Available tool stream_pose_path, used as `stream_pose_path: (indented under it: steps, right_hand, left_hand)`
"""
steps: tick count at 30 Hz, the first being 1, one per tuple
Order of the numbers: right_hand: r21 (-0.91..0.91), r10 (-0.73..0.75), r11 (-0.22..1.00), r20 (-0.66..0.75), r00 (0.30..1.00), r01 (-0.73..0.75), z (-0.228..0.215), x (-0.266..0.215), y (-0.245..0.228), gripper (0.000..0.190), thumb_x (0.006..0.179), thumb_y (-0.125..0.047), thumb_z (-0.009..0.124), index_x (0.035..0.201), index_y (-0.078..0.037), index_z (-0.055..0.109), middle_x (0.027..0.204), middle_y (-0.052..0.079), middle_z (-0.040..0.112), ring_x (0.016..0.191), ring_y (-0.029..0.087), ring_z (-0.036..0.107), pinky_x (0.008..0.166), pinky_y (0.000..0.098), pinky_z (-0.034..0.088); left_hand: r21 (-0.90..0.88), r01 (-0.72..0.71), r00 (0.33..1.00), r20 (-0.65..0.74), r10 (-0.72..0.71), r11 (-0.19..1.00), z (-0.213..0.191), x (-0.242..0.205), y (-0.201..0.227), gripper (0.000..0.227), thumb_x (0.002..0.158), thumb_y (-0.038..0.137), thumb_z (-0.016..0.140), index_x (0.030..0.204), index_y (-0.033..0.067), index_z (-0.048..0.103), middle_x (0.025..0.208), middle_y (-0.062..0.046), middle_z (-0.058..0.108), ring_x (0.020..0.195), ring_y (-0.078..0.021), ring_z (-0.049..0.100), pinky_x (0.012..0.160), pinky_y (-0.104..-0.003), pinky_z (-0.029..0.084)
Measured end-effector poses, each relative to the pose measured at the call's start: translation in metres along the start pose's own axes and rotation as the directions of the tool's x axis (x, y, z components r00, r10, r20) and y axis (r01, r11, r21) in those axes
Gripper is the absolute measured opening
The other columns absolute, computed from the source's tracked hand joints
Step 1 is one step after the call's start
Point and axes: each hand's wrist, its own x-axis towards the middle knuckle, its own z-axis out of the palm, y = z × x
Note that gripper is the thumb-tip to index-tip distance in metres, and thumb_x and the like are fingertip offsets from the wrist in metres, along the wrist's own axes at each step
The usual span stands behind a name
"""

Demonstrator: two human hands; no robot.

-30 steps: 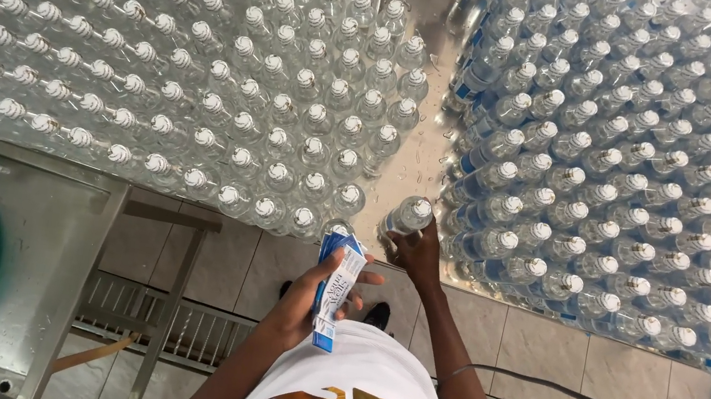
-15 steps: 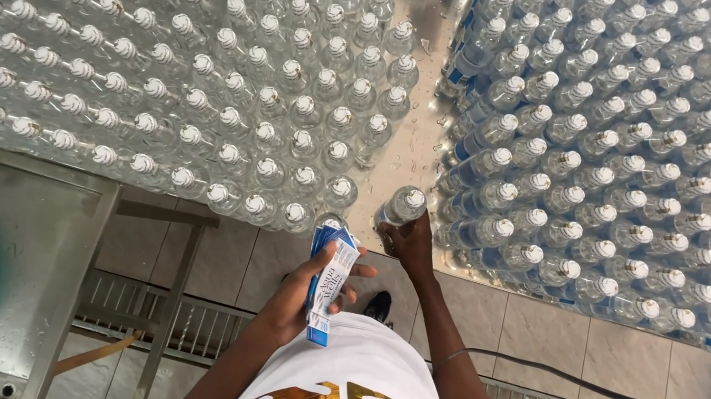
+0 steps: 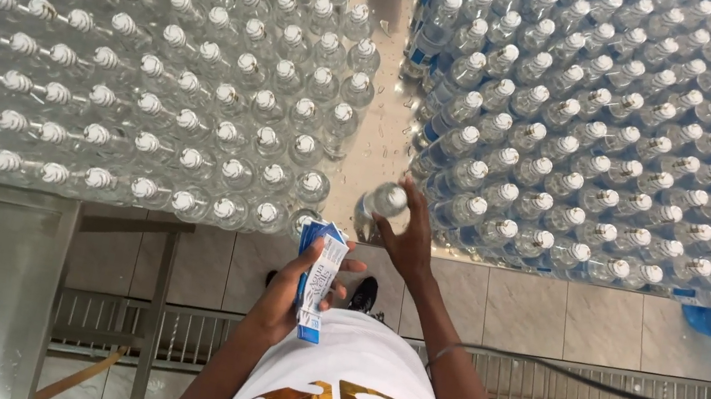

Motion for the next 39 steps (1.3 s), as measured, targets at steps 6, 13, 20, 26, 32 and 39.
stream_pose_path:
  steps: [6, 13, 20, 26, 32, 39]
  right_hand:
    - [-0.102, 0.076, 0.990, -0.165, 0.983, -0.094, -0.046, -0.062, 0.017, 0.078, 0.083, -0.022, 0.097, 0.151, -0.009, 0.061, 0.139, 0.015, 0.065, 0.127, 0.040, 0.068, 0.103, 0.0509, 0.060]
    - [-0.206, 0.140, 0.954, -0.330, 0.934, -0.216, -0.070, -0.071, 0.025, 0.082, 0.090, -0.018, 0.094, 0.157, -0.008, 0.049, 0.143, 0.015, 0.050, 0.126, 0.040, 0.059, 0.102, 0.0517, 0.059]
    - [-0.248, 0.139, 0.936, -0.394, 0.909, -0.251, -0.065, -0.073, 0.024, 0.080, 0.096, -0.024, 0.091, 0.156, -0.008, 0.041, 0.139, 0.015, 0.035, 0.100, 0.029, 0.055, 0.086, 0.0436, 0.059]
    - [-0.243, 0.135, 0.937, -0.412, 0.901, -0.252, -0.067, -0.073, 0.022, 0.079, 0.100, -0.015, 0.086, 0.160, -0.005, 0.035, 0.143, 0.016, 0.030, 0.118, 0.033, 0.046, 0.087, 0.0346, 0.063]
    - [-0.429, -0.008, 0.881, -0.441, 0.898, -0.202, -0.063, -0.079, 0.021, 0.096, 0.095, -0.037, 0.093, 0.162, -0.004, 0.033, 0.150, 0.019, 0.027, 0.134, 0.038, 0.036, 0.108, 0.0462, 0.051]
    - [-0.074, 0.100, 0.992, -0.014, 0.995, -0.100, 0.022, -0.021, -0.017, 0.050, 0.104, -0.018, 0.078, 0.149, -0.009, 0.056, 0.140, 0.012, 0.054, 0.130, 0.034, 0.061, 0.101, 0.0428, 0.061]
  left_hand:
    - [-0.019, 0.012, 1.000, 0.000, -0.012, 1.000, -0.004, 0.005, -0.002, 0.087, 0.104, 0.061, 0.059, 0.164, 0.0001, 0.044, 0.140, -0.027, 0.070, 0.087, -0.0219, 0.080, 0.056, -0.025, 0.061]
    - [-0.022, 0.046, 0.997, 0.060, -0.045, 0.999, 0.000, 0.015, -0.007, 0.085, 0.105, 0.060, 0.060, 0.163, 0.0001, 0.043, 0.139, -0.026, 0.071, 0.087, -0.0211, 0.081, 0.055, -0.023, 0.061]
    - [-0.001, 0.053, 0.995, 0.089, -0.053, 0.999, -0.003, 0.012, -0.005, 0.087, 0.105, 0.061, 0.058, 0.164, -0.0003, 0.041, 0.138, -0.027, 0.070, 0.086, -0.0194, 0.080, 0.055, -0.022, 0.061]
    - [-0.026, 0.024, 0.996, 0.086, -0.022, 0.999, -0.012, 0.004, -0.002, 0.085, 0.105, 0.059, 0.059, 0.163, -0.0008, 0.042, 0.137, -0.027, 0.071, 0.086, -0.0204, 0.081, 0.055, -0.022, 0.062]
    - [-0.045, 0.028, 0.994, 0.104, -0.024, 0.999, -0.023, -0.008, -0.001, 0.085, 0.106, 0.059, 0.058, 0.164, -0.0012, 0.042, 0.138, -0.027, 0.071, 0.086, -0.0206, 0.081, 0.055, -0.022, 0.062]
    - [-0.045, 0.000, 0.998, 0.070, 0.003, 0.999, -0.043, -0.034, 0.016, 0.085, 0.105, 0.060, 0.058, 0.164, 0.0005, 0.043, 0.139, -0.025, 0.071, 0.088, -0.0203, 0.081, 0.057, -0.022, 0.062]
